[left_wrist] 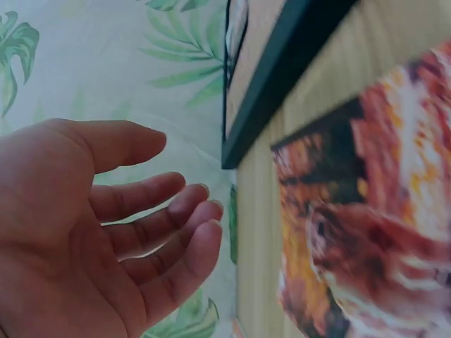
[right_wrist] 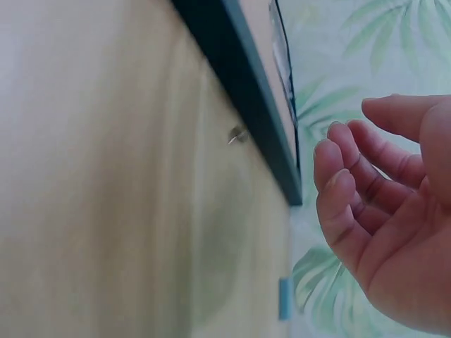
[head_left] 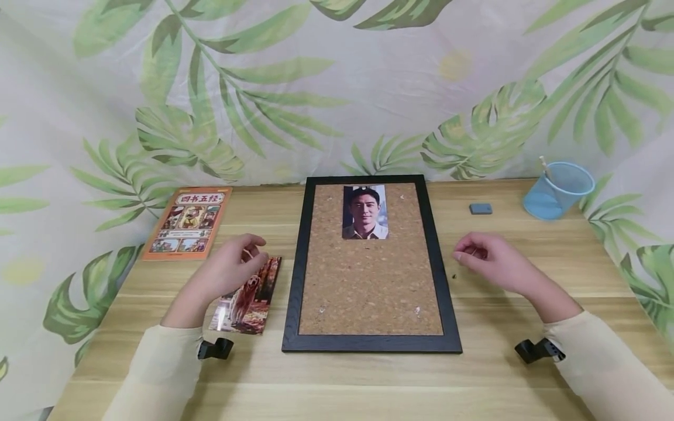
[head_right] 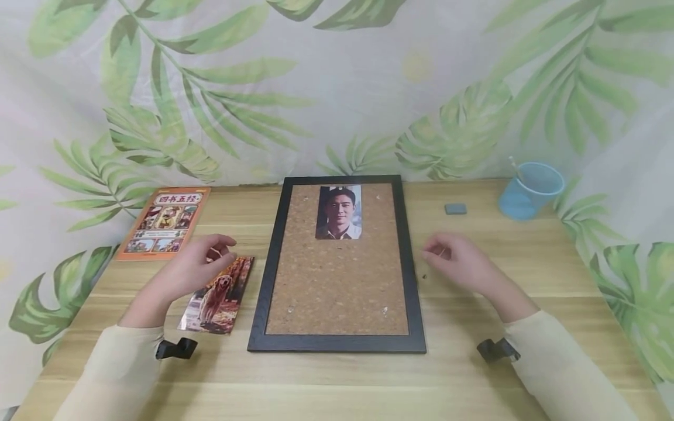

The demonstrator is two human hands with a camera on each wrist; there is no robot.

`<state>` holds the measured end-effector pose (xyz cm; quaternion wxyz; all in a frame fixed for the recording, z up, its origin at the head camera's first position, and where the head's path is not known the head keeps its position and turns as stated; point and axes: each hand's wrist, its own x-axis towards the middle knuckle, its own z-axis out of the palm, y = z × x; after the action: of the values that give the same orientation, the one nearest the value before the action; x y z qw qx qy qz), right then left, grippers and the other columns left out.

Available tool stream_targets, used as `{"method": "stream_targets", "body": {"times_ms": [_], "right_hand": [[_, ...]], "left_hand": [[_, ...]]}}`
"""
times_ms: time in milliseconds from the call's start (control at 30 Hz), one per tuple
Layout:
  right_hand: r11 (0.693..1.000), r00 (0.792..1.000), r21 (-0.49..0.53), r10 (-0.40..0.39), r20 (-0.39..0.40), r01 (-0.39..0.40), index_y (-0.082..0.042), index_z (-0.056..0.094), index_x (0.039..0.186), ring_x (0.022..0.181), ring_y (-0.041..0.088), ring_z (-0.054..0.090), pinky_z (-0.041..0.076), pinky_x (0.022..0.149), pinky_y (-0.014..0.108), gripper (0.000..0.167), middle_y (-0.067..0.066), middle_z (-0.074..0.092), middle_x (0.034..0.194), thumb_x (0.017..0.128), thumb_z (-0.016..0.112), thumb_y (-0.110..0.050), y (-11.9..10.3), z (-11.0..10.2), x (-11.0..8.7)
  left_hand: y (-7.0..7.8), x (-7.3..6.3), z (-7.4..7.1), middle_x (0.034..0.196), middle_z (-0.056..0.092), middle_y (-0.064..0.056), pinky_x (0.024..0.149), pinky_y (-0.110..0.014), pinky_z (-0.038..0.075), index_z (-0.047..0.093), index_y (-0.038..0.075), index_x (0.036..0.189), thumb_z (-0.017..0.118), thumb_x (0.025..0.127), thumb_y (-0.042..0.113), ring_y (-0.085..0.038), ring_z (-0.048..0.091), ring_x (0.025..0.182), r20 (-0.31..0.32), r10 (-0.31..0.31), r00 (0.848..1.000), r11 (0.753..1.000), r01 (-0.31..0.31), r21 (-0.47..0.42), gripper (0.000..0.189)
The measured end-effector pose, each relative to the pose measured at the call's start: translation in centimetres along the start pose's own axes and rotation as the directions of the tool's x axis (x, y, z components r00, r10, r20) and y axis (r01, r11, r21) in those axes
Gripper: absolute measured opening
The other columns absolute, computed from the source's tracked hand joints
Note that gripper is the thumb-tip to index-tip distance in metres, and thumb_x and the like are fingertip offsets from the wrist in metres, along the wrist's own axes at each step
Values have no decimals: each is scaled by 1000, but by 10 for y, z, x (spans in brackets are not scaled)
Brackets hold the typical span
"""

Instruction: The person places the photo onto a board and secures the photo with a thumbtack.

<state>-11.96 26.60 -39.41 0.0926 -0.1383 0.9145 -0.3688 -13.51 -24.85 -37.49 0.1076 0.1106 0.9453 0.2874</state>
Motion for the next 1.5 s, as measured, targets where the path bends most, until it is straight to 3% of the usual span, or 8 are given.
{"method": "stream_targets", "body": {"times_ms": [167,367,567,767,933,1267,1367,1500], "right_hand": [[999,999,-16,37,-2,-37,-3,75,111,82,10,60,52,71,24,13,6,73,96,105,70,-13,15,6,-8],[999,999,14,36,32,-36,0,73,113,82,10,61,54,71,24,14,7,73,97,101,72,-8,28,14,-9],[995,993,13,93,67,-94,2,72,114,78,10,63,54,65,25,19,7,73,94,103,72,-14,30,15,-7],[993,991,-41,111,70,-108,-2,74,108,78,12,61,52,67,25,19,4,72,91,100,76,-19,31,18,-4],[991,990,-58,121,69,-117,-4,75,103,76,13,59,50,67,25,15,3,71,88,100,76,-19,31,22,-5],[991,995,-109,82,62,-74,-9,76,99,79,11,58,48,69,25,6,0,69,87,99,76,-14,30,24,-1],[993,996,-100,68,62,-62,-7,76,99,80,12,57,47,68,25,5,1,69,87,99,76,-13,29,25,-1],[994,996,-91,60,68,-53,-6,76,100,81,12,57,47,69,25,5,1,69,88,100,76,-11,28,26,-3]], "left_hand": [[-12,-8,3,111,71,-17,76,-41,57,61,-8,140,69,105,25,-23,67,90,65,-35,997,998,31,59,49],[-23,-18,7,127,62,-27,93,-57,58,55,-9,145,76,101,38,-38,67,109,90,-88,992,988,75,138,68],[-31,-22,11,125,52,-33,83,-53,56,47,-12,147,80,96,48,-35,60,94,83,-153,985,970,133,205,84],[-36,-21,14,134,49,-42,90,-60,57,43,-17,148,81,95,49,-46,64,103,75,-207,975,950,182,255,93],[-39,-20,16,135,49,-39,90,-60,58,37,-15,153,83,93,51,-46,66,103,102,-265,959,941,234,247,99],[-50,-25,16,137,52,-39,104,-69,51,23,-10,163,87,92,34,-53,62,120,42,-196,980,976,191,104,105],[-53,-26,15,141,53,-39,106,-69,49,28,-9,162,86,94,29,-54,60,125,24,-171,985,983,169,74,97],[-57,-29,14,145,56,-36,109,-70,46,45,-10,154,81,97,22,-55,57,130,-2,-127,992,991,127,46,74]]}}
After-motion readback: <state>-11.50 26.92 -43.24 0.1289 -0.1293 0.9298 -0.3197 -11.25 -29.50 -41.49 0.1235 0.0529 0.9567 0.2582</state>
